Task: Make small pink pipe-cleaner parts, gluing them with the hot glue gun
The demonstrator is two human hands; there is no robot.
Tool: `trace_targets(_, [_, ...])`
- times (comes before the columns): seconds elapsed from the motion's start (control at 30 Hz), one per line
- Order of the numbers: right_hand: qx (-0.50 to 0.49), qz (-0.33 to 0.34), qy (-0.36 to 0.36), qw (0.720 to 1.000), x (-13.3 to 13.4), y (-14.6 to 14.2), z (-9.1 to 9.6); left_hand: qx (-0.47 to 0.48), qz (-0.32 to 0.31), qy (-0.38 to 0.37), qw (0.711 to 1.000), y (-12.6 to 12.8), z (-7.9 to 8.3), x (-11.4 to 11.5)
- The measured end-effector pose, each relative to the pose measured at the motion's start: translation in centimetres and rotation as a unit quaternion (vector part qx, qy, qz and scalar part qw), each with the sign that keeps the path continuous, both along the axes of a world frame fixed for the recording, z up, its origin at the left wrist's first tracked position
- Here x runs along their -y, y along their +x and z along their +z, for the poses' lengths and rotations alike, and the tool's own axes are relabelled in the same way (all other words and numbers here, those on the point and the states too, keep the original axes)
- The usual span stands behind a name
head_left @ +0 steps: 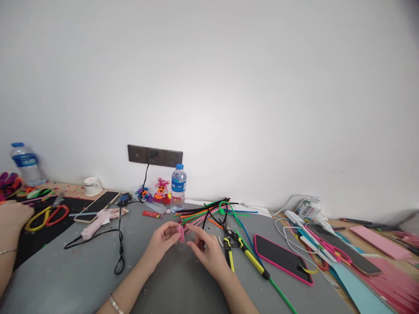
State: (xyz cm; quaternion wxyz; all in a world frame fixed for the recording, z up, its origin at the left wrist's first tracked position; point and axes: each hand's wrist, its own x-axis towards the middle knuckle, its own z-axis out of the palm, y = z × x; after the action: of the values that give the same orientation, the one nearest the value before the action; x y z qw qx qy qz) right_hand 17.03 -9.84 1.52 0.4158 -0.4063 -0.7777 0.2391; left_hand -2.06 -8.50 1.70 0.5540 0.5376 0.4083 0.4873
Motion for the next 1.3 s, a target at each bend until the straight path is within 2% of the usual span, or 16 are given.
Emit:
trace_targets(0.17, [-0.017, -0.013, 0.008, 1.000, 0.01, 0.02, -0.09, -0.026, -0.012, 0.048, 0.998, 0.06, -0.04, -0.10])
trace_targets(0.27, [-0.019, -0.005, -0.003, 1.000, 0.08, -0.10, -0.08, -0.075, 0.010, 0.084, 0.994, 0.11, -0.17, -0.15])
trace_targets(0.4, [-0.017, 0.006, -0.018, 1.000, 0.17, -0.26, 0.06, -0.137, 0.047, 0.164, 0.976, 0.19, -0.36, -0.05])
trace_targets(0.57, [-0.010, 0.008, -0.018, 1.000, 0.06, -0.24, 0.00, -0.188, 0.041, 0.220, 0.956, 0.32, -0.28, 0.26])
trace_targets(0.8, [0.007, 0.018, -0.012, 1.000, 0.01, -0.29, -0.07, -0.228, 0.024, 0.238, 0.944, 0.40, -0.11, 0.45])
trace_targets(1.3, [0.013, 0.019, 0.024, 0.999, -0.21, -0.29, -0.58, -0.223, 0.018, 0.220, 0.950, 0.27, -0.87, 0.18])
